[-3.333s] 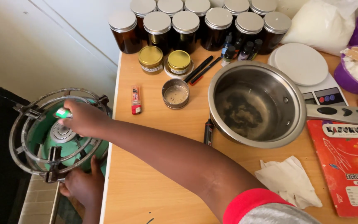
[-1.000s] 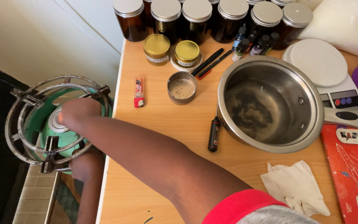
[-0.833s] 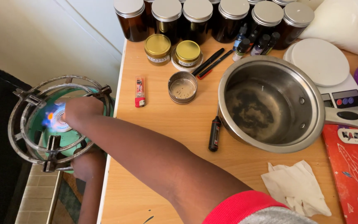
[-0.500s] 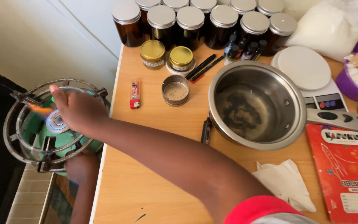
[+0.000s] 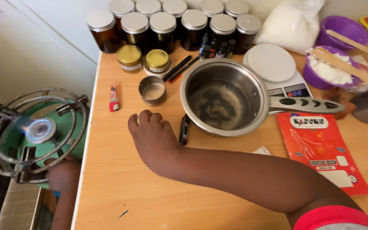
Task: Preparing a workspace, lighting a stove, and heating liquid in a pot while monitoring temperature and adding ingredients
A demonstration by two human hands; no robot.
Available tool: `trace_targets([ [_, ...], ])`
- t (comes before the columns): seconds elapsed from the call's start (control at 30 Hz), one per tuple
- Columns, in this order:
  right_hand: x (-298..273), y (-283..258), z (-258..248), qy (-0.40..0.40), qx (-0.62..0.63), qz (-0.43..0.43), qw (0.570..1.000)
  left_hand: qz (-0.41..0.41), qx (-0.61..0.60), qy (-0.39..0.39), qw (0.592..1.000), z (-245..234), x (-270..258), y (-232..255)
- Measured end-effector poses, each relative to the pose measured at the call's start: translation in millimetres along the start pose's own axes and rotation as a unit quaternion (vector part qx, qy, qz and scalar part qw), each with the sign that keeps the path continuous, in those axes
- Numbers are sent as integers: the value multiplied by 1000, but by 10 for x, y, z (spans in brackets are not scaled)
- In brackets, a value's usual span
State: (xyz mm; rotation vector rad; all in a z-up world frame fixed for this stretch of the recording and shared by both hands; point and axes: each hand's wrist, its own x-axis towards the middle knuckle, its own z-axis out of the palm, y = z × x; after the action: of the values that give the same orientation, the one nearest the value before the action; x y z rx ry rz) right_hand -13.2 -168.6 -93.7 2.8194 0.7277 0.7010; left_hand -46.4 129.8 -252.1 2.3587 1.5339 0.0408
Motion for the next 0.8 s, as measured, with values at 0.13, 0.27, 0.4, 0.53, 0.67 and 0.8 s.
trace_targets([
  [0.13,-305,683,-773,-24,100,-99,990,22,-6,3,1000,-96,-101,0],
  [0.27,-454,1639,-1118,-56,153,-71,984,44,-31,-8,999,-219,-197,-1],
  [0.4,-602,2649,-1340,-226,47,106,967,58,-34,2,998,-161,-151,-57],
  [0.53,-987,3450,-845,-305,52,100,946,74,-39,4,996,-138,-133,-138],
  [0.67,-985,3524,-803,-339,-11,121,933,116,-66,30,991,-44,-104,-247],
  [0.8,-849,3449,-721,-324,-75,169,928,180,76,39,980,276,114,-491],
])
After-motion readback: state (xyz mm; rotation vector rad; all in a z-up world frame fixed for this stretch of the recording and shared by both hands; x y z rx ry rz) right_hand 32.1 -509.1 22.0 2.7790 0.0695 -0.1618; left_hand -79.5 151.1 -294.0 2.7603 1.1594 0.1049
